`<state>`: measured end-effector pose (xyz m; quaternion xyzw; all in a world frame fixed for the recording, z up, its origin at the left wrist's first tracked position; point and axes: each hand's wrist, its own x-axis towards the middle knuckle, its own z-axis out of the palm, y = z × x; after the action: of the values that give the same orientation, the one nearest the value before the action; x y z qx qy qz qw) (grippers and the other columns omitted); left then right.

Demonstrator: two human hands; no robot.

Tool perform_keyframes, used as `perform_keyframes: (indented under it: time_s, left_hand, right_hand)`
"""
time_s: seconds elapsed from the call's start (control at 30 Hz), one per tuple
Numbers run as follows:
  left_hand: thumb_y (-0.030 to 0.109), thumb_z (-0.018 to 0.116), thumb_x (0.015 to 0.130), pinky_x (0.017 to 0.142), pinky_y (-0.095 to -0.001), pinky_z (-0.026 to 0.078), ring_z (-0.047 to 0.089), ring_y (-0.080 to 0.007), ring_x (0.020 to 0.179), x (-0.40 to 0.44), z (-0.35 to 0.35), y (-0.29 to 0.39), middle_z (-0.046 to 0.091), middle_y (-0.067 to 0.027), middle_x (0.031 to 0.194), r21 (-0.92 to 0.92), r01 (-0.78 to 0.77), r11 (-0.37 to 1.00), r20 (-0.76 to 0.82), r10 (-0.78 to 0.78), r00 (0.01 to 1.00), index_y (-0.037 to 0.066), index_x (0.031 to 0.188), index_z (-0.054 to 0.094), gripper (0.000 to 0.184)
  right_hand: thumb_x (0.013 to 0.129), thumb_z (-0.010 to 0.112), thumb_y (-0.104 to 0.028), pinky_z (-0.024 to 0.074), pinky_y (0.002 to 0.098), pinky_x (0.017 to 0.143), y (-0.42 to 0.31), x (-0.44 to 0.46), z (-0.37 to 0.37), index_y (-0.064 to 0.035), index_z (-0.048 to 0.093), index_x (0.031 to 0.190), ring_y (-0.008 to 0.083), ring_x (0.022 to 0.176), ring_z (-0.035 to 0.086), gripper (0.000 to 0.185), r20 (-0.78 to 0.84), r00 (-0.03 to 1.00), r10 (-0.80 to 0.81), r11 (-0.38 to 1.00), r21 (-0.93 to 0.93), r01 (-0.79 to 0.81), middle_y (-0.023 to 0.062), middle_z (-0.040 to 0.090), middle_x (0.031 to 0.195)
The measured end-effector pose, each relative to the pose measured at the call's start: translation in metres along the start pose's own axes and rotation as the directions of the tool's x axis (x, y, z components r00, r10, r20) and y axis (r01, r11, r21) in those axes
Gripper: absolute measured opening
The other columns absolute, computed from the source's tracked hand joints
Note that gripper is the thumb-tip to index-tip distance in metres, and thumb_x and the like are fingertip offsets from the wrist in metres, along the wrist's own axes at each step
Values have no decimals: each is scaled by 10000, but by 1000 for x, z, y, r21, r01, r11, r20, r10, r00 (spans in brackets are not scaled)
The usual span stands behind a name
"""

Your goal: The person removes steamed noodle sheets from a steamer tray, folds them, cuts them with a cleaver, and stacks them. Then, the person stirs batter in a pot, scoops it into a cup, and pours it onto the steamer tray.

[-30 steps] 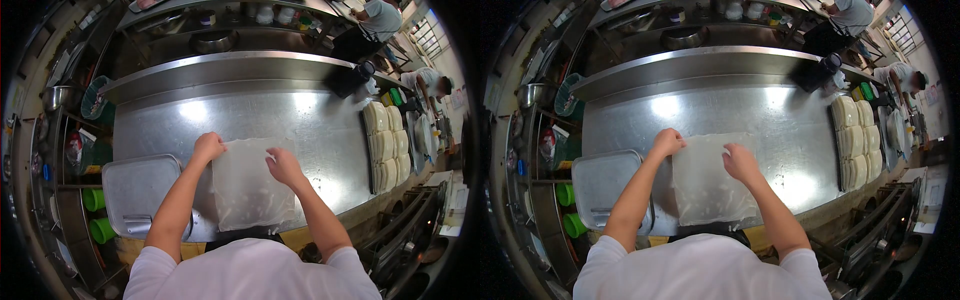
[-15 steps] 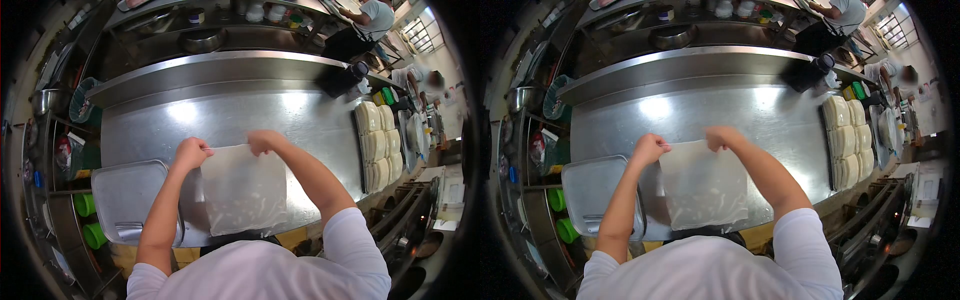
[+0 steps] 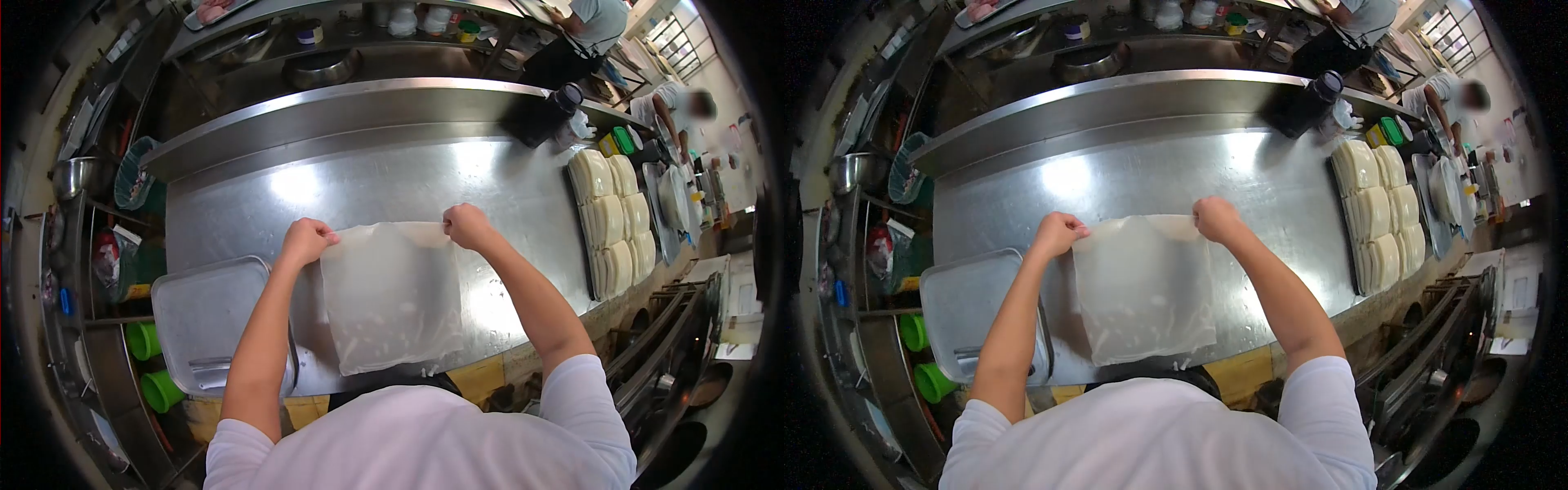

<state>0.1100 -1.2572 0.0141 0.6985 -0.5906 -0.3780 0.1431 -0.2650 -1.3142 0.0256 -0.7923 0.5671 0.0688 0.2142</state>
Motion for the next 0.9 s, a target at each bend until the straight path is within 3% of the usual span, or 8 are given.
perform_keyframes:
  time_s: [0.2,0.27,0.43,0.53,0.63,0.73,0.83,0.9]
  left_hand:
    - [246,821,840,707,-368,539,692,-252,737,-51,-7,9,743,-124,845,-51,-49,997,-111,43,993,93,959,808,195]
    - [226,802,844,728,-387,538,683,-270,778,-82,-8,14,726,-115,845,16,-134,991,-184,134,974,115,949,811,153]
    - [187,777,826,797,-438,536,658,-310,903,-158,26,-16,702,-101,873,213,-250,945,-151,285,947,135,920,804,111]
    - [178,770,826,818,-439,537,657,-317,926,-193,42,-25,709,-98,901,177,-214,961,-89,232,969,122,914,798,109]
    - [180,769,831,826,-433,536,655,-320,931,-202,47,-22,712,-96,910,137,-163,977,-92,176,980,114,922,797,116]
    - [181,774,833,830,-432,533,653,-319,934,-200,46,-15,714,-96,907,124,-170,978,-134,186,973,110,940,794,131]
    - [170,792,822,820,-421,529,655,-311,916,-197,40,-11,719,-95,902,114,-200,973,-175,218,960,89,941,788,144]
    - [162,801,816,811,-413,528,656,-304,904,-194,32,-13,722,-95,901,117,-200,973,-201,220,955,77,936,783,148]
  right_hand:
    - [836,651,-113,545,503,752,-2,-62,-4,-42,760,880,418,814,683,137,-272,962,-25,984,162,71,214,713,850]
    - [842,647,-105,541,501,742,-6,-90,3,-45,759,881,421,802,679,133,-348,937,-14,974,207,92,217,704,822]
    - [888,614,-121,554,522,741,-10,-166,60,-71,767,925,434,813,688,165,-245,965,97,972,232,-39,222,712,855]
    - [902,568,-111,564,532,780,-20,-193,85,-92,730,1178,440,823,690,321,-93,991,97,987,134,-84,237,720,949]
    - [865,699,-177,569,472,895,-46,-188,93,-62,669,1292,404,1052,688,444,-198,979,47,968,250,4,224,685,1246]
    - [972,604,-298,448,483,1102,-74,-162,107,-40,514,1457,390,1365,513,556,-384,913,-140,947,217,237,240,462,1532]
    - [1018,544,-433,243,510,1239,-48,-133,136,37,373,1533,382,1536,260,718,-301,951,-74,997,-27,69,231,280,1649]
    - [1035,496,-463,186,535,1249,-23,-131,134,64,325,1547,389,1547,222,754,-297,953,64,998,-8,-69,255,247,1654]
